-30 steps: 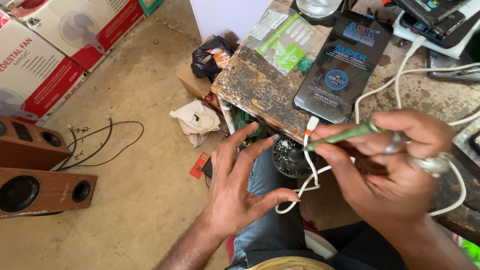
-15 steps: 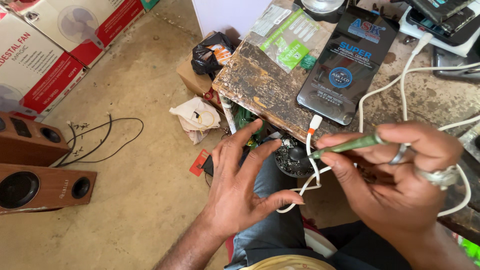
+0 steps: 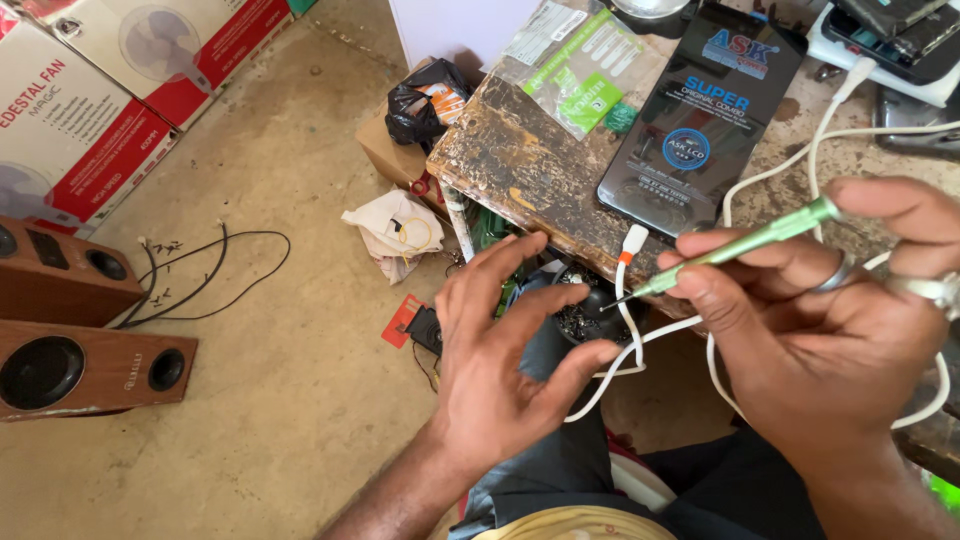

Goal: The person repairs a disassembled smartphone at a cluttered workbench, using a green precision screwdriver to work on the phone's internal components and battery. They then handle a white charging cable and a small part on their lap, before lifting the phone frame and pressing a screen panel onto it.

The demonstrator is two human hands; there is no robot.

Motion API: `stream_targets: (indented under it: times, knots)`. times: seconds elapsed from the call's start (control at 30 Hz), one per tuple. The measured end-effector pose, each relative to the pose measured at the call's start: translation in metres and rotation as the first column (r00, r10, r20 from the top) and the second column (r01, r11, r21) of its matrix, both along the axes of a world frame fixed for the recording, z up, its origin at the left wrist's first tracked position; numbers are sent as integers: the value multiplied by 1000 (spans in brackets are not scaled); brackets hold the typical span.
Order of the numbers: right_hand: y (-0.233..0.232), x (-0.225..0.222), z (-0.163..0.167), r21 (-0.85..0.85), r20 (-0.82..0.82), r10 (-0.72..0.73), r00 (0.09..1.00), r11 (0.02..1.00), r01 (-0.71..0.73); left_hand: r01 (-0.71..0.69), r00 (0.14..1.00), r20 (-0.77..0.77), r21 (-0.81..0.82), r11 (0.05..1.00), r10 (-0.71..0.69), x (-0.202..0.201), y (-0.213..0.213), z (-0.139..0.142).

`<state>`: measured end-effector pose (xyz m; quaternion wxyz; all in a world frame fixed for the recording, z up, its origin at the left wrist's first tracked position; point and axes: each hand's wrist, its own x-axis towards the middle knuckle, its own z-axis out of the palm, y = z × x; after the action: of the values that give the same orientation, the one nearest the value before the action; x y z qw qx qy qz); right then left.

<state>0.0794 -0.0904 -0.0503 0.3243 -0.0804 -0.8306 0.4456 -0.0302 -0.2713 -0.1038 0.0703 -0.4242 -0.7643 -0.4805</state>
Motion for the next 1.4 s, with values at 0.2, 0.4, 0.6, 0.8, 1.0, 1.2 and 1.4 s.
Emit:
stream_targets:
  times: [0.2, 0.4, 0.6, 0.8, 1.0, 1.2, 1.4]
  knots:
    - [7, -1, 0, -52, -31, 20, 999, 998, -22, -70, 997, 40, 68, 995, 67, 3, 12, 7]
    - [6, -2, 1, -30, -52, -8, 999, 1000, 7, -90, 995, 50, 95, 991, 86, 6, 15, 4]
    - [2, -2, 3, -99, -70, -104, 992, 990, 96, -72, 985, 163, 114, 991, 53, 6, 14, 2]
    - [-1, -2, 0, -87, -96, -101, 990, 992, 92, -79, 997, -9, 41, 996, 80, 6, 8, 6]
    - [-4, -2, -1, -79, -42, -171, 984, 983, 168, -157, 968, -213, -99, 983, 134, 2, -4, 8]
    - [-6, -5, 3, -87, -75, -136, 988, 988, 129, -103, 956, -289, -204, 974, 40, 0, -2, 4]
    - [-7, -4, 5, -94, -24, -172, 985, 981, 169, 49, 975, -208, -169, 984, -84, 9, -7, 2]
